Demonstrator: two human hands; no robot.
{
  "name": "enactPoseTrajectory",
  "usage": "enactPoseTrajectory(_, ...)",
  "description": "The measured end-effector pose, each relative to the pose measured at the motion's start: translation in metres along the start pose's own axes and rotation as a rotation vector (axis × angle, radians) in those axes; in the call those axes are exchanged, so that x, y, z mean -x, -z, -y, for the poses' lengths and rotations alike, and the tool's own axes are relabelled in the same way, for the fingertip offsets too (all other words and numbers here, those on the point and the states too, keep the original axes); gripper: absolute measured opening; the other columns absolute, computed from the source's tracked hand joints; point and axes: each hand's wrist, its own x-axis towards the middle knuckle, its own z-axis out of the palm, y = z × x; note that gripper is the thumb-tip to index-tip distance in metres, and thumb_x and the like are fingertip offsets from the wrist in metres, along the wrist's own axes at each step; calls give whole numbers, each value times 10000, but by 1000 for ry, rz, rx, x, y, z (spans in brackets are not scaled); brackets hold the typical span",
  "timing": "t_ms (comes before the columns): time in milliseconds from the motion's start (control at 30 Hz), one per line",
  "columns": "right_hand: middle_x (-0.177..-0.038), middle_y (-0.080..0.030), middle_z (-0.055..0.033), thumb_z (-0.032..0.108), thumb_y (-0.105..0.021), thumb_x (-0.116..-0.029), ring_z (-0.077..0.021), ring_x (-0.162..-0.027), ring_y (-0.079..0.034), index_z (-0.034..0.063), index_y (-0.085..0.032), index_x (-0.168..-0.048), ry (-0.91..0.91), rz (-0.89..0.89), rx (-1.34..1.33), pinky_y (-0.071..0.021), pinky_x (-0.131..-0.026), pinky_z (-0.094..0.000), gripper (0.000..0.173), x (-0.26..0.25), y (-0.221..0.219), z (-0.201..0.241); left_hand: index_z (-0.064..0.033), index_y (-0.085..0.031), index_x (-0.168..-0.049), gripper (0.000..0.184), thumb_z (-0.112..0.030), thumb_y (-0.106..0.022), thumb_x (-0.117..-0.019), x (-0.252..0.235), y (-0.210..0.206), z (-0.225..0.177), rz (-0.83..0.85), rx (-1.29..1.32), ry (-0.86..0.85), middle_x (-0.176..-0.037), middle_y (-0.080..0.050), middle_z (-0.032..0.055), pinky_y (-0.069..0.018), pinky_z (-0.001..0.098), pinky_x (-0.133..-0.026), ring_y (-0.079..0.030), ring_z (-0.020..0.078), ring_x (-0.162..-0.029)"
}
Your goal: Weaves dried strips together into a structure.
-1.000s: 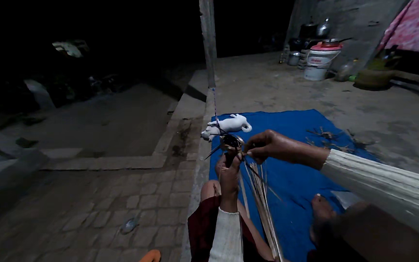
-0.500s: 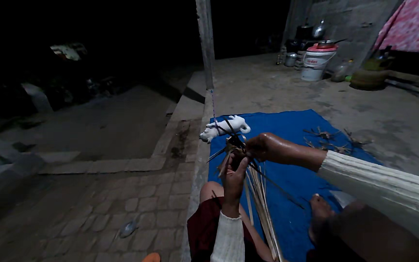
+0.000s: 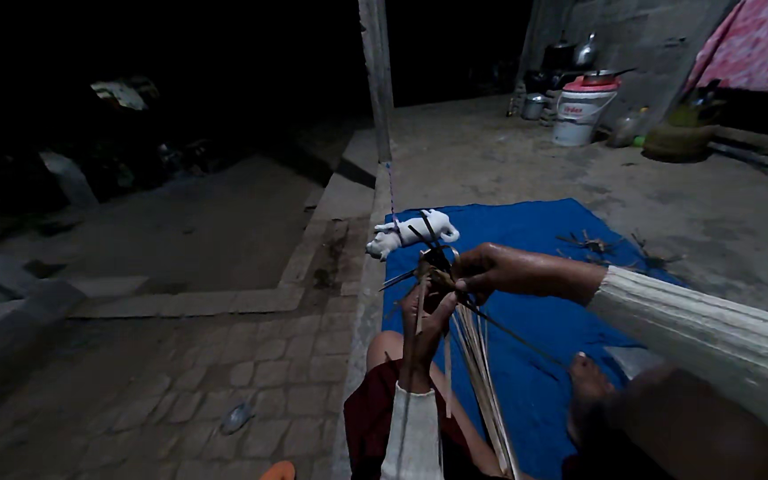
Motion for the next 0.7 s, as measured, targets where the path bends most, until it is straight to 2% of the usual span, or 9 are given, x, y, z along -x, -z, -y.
enactPoseTrajectory(133,-838,-632,-24,55,-553,-1038,-65,-691,-617,-1,-625,-999,-3,12,8,-548,-680,-222,99,1,0,0,65,-644,-1037,190,53,-652,-848,-1,-5,0,-24,35,-17,-884,-719,13,-587,235,-764,-687,50,-807)
enactPoseTrajectory(267,-823,-654,-15,57,-558,-1033,-54,-690,-625,9,-633,-965,29,15,-20,-542,-673,-210,113,-1,1,-1,89,-616,-1103,244,67,-622,-860,-1,-11,3,-58,127,-61,-957,-720,2,-580,243,-854,-689,44,-901)
enactPoseTrajectory(433,-775,-669,-56,-3,-618,-987,-116,-660,-685,-14,-608,-942,31,-139,-240,-603,-669,-257,48,2,0,2,90,-622,-1115,250,84,-600,-866,-3,-8,3,-91,135,-37,-963,-728,23,-583,262,-872,-698,65,-904)
enactPoseTrajectory(600,-828,-705,-90,-17,-605,-990,-141,-695,-712,-32,-612,-970,34,-249,-368,-613,-687,-266,26,1,8,-2,67,-635,-1085,222,65,-607,-864,-3,-7,5,-65,170,-25,-944,-726,21,-591,281,-852,-702,83,-884)
enactPoseTrajectory(667,-876,-696,-118,-23,-574,-1004,-147,-737,-708,-65,-599,-1014,-101,-369,-226,-603,-720,-255,50,18,-9,38,64,-635,-1081,222,60,-618,-859,-3,-7,5,-57,184,-19,-942,-724,19,-591,280,-847,-700,83,-878)
enactPoseTrajectory(700,-990,-681,-137,-7,-517,-1035,-157,-849,-693,-80,-586,-1123,-263,-406,-140,-565,-820,-259,134,32,-22,75,64,-631,-1084,221,54,-621,-863,-3,-6,4,-46,186,-19,-946,-722,16,-589,276,-848,-699,81,-879)
